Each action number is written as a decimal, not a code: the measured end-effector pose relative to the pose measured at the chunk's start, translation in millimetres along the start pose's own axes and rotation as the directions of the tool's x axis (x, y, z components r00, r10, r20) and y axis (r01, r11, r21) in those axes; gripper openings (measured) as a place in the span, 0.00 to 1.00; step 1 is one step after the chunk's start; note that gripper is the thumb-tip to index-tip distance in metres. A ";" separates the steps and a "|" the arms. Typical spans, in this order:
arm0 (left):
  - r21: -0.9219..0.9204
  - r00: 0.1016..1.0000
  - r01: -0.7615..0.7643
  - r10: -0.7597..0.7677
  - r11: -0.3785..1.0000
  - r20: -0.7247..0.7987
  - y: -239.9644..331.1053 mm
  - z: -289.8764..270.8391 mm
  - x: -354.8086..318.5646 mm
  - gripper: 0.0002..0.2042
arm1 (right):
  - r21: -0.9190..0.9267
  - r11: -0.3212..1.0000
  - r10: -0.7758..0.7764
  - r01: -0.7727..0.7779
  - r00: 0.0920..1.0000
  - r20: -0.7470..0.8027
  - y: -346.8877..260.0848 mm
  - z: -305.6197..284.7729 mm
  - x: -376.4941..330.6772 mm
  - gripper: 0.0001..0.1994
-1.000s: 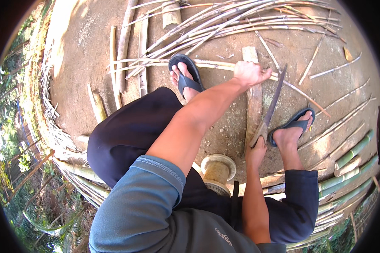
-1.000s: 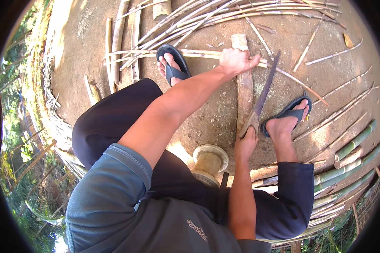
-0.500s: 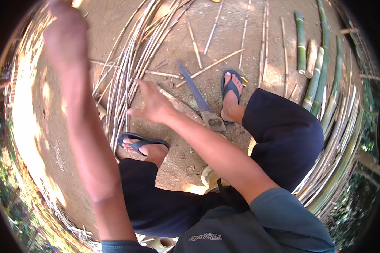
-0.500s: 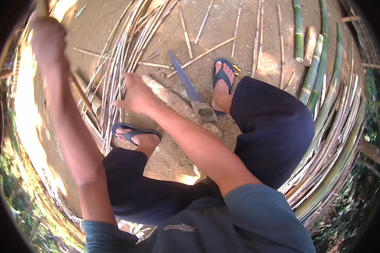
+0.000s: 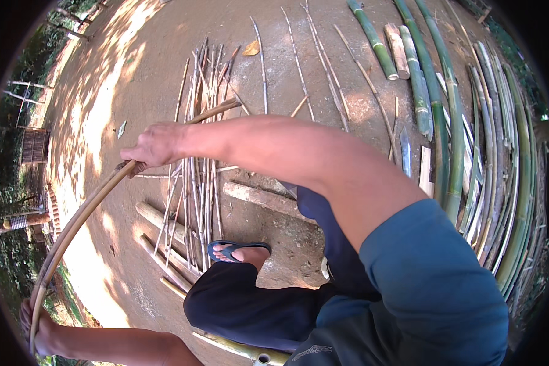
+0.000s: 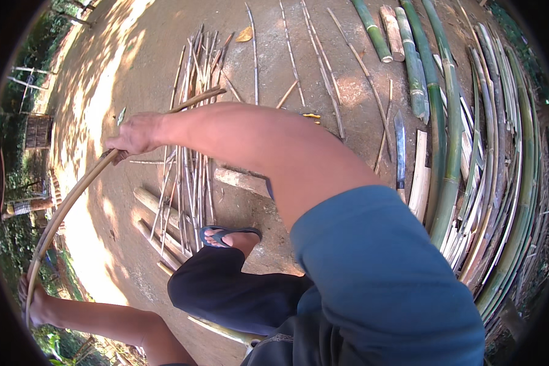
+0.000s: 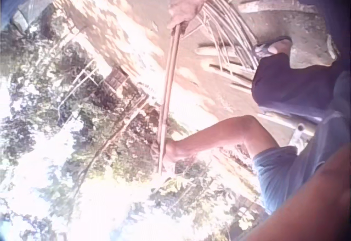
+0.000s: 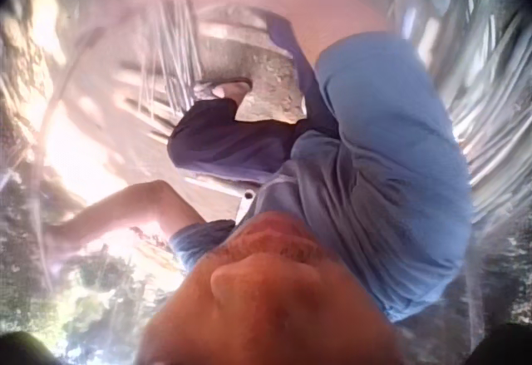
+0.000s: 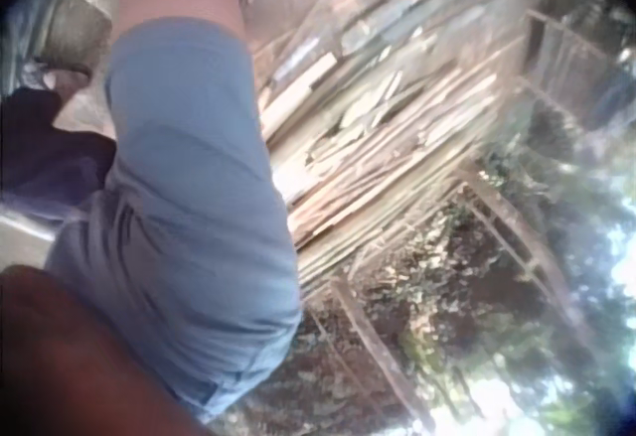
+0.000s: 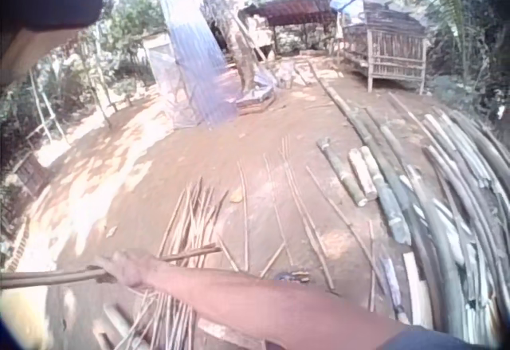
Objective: The person sits on the ground and splits long bamboo poles into thin strips using a knife and a wooden mallet. They repeatedly position a bamboo pole on a wooden block, strike it with the mallet to split it, and then separate the resulting strips by hand.
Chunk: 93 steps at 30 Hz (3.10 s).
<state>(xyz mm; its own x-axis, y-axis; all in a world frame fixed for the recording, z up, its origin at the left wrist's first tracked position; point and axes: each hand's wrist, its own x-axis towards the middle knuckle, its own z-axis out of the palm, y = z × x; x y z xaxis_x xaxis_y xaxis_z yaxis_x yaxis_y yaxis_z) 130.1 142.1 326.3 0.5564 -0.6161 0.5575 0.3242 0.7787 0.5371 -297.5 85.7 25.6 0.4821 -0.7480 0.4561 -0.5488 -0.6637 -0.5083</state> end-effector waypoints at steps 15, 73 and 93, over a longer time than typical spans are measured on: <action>0.136 0.797 0.588 -0.600 0.797 0.075 -207.4 62.3 -291.5 0.11 | 0.338 0.680 0.731 -0.650 0.634 -0.252 -1.0 -94.6 -236.2 0.17; 0.138 0.662 0.721 -0.616 0.679 -0.427 -213.0 -89.4 -212.8 0.14 | 0.092 -0.004 0.770 -0.996 -0.061 -0.635 165.6 13.0 -679.1 0.19; 0.095 0.582 0.801 -0.730 0.592 -0.358 -224.5 -101.4 -208.3 0.18 | 0.003 -0.084 0.977 -0.996 -0.083 -0.194 181.4 0.3 -703.8 0.23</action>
<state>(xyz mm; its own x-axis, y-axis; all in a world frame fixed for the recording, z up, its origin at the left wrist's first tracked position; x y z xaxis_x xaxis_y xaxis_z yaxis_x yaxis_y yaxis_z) 19.0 107.6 25.5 0.3605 -0.8851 -0.2942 0.5648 -0.0438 0.8240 -736.2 491.7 -387.8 -0.7091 -0.5853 -0.3932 -0.4323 0.8014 -0.4134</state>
